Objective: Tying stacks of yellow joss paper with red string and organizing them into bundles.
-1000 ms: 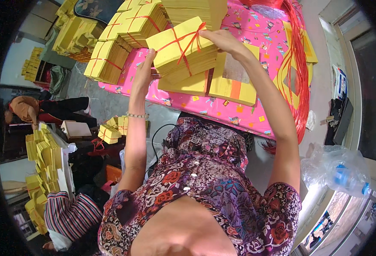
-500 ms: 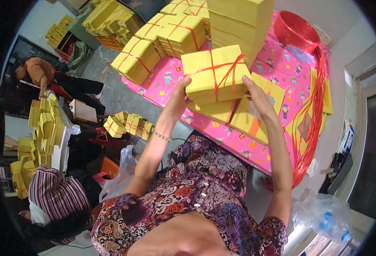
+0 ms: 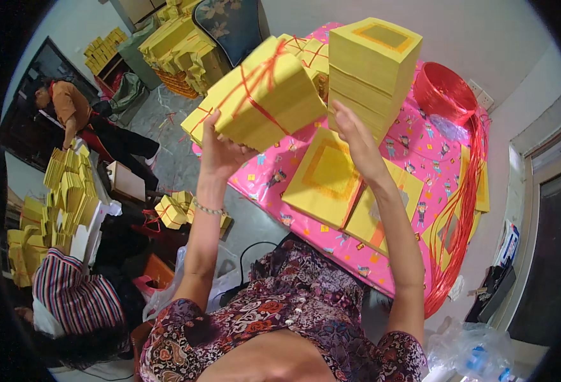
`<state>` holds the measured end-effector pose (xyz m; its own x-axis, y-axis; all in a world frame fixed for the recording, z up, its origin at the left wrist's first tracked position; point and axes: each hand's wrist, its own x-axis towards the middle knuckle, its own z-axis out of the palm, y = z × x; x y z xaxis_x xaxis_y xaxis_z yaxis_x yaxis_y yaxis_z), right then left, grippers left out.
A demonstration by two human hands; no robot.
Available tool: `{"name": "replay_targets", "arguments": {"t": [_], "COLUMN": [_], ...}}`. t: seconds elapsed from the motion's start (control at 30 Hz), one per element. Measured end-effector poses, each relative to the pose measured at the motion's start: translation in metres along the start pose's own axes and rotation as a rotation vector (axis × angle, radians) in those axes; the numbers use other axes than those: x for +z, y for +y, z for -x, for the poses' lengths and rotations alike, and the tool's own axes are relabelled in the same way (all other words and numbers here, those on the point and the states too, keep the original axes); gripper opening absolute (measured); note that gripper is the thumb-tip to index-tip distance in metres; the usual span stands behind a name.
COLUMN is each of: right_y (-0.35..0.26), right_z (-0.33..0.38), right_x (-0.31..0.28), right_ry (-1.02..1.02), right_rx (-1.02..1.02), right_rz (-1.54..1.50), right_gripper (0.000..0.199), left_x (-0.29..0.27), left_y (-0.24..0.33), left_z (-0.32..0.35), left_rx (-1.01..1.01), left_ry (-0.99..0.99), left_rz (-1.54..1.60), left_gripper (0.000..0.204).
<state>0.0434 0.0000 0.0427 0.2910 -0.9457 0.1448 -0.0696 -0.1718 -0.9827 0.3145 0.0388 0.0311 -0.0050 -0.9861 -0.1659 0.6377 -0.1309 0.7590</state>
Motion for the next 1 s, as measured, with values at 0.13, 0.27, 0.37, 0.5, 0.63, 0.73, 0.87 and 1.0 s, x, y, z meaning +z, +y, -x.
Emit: {"name": "replay_targets", "arguments": {"t": [0.13, 0.27, 0.37, 0.5, 0.63, 0.73, 0.87, 1.0], "right_y": [0.036, 0.086, 0.126, 0.132, 0.112, 0.104, 0.107, 0.113], "right_z": [0.036, 0.102, 0.156, 0.207, 0.211, 0.209, 0.218, 0.215], "right_x": [-0.024, -0.040, -0.063, -0.078, -0.074, -0.069, -0.068, -0.073], "right_ry": [0.073, 0.238, 0.352, 0.493, 0.572, 0.593, 0.600, 0.546], "right_rx": [-0.037, 0.176, 0.298, 0.286, 0.284, 0.343, 0.366, 0.309], "right_rz": [0.134, 0.198, 0.079, 0.201, 0.214, 0.181, 0.298, 0.417], "right_gripper": [0.042, 0.032, 0.030, 0.028, 0.024, 0.023, 0.023, 0.023], "left_x": [0.014, 0.004, 0.011, 0.003, -0.011, 0.000, 0.019, -0.011], "left_y": [0.046, 0.080, 0.086, 0.080, 0.071, 0.053, 0.037, 0.048], "left_z": [-0.047, -0.138, -0.193, -0.262, -0.310, -0.324, -0.333, -0.371], "left_rx": [0.041, 0.063, 0.121, 0.084, 0.130, 0.113, 0.140, 0.159], "left_ry": [0.066, 0.138, 0.244, 0.247, 0.256, 0.220, 0.329, 0.266], "left_rz": [0.087, -0.042, -0.119, -0.145, -0.061, -0.089, -0.177, -0.228], "left_gripper": [0.091, 0.105, 0.113, 0.112, 0.099, 0.094, 0.092, 0.087]}}
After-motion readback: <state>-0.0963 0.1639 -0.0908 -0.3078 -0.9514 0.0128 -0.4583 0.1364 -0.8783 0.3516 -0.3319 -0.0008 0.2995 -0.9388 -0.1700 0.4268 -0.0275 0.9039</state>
